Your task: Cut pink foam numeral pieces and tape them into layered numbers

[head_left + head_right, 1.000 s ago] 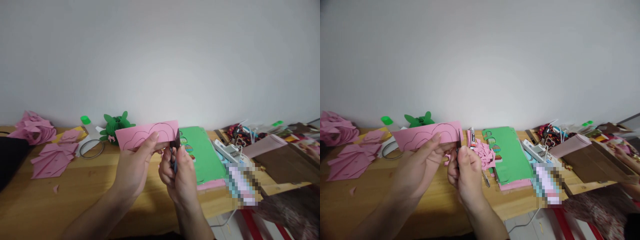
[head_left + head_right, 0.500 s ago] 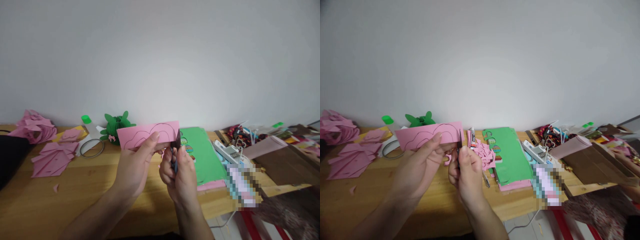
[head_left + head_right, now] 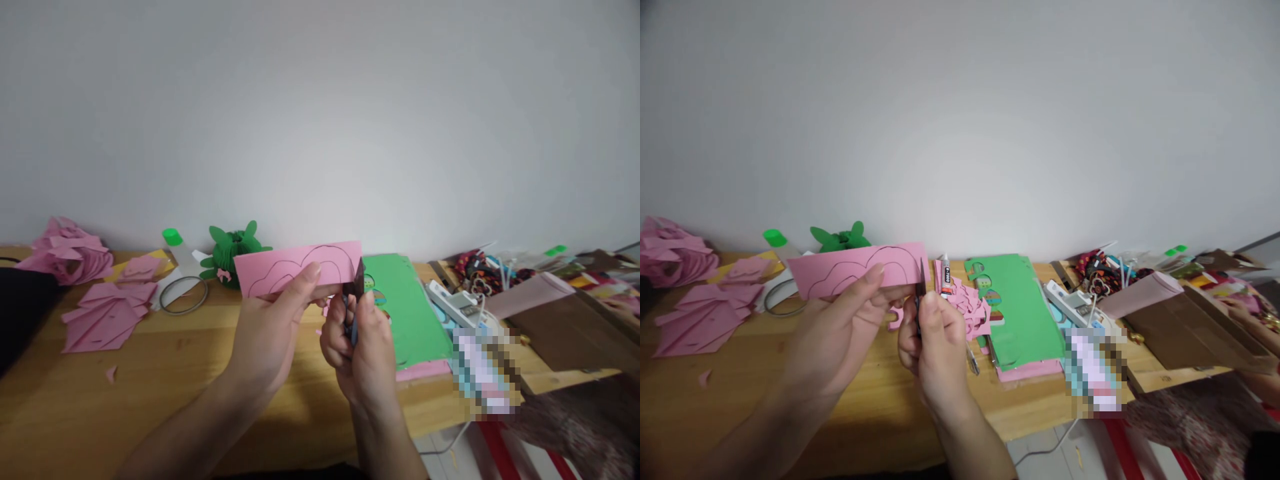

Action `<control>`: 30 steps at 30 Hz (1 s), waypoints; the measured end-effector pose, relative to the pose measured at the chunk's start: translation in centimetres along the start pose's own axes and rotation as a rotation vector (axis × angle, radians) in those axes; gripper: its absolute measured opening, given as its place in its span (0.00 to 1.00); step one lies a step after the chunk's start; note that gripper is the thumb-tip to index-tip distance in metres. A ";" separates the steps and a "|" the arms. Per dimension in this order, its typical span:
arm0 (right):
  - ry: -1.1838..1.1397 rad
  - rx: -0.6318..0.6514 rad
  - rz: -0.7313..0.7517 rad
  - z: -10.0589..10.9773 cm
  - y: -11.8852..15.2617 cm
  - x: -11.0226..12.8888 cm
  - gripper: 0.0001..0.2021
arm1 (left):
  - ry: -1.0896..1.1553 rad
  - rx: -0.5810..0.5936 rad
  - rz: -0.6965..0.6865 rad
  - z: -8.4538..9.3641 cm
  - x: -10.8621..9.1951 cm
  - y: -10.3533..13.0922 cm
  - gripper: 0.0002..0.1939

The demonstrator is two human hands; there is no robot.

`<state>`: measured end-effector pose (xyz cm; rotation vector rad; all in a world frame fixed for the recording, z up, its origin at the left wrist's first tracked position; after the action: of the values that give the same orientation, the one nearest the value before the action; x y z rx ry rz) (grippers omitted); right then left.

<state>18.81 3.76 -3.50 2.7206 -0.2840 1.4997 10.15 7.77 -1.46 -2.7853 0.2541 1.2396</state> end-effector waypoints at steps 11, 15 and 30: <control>-0.025 0.005 -0.003 0.0 0.0 0.0 0.23 | 0.019 0.009 0.008 -0.1 -0.1 0.1 0.07; -0.024 0.006 -0.016 0.1 0.1 0.0 0.24 | 0.024 0.020 -0.019 -0.1 -0.3 0.0 0.06; 0.048 0.031 -0.013 0.5 0.0 0.1 0.24 | -0.138 -0.049 -0.025 0.9 -0.4 -0.2 0.12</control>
<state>19.27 3.66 -3.62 2.6997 -0.2441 1.5769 9.29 8.12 -1.73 -2.7178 0.1818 1.4427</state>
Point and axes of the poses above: each hand's wrist, its own y-axis away from the middle knuckle, its own z-axis out of the back of the hand, x = y × z, the point moved 7 cm from there along -y, towards the middle knuckle
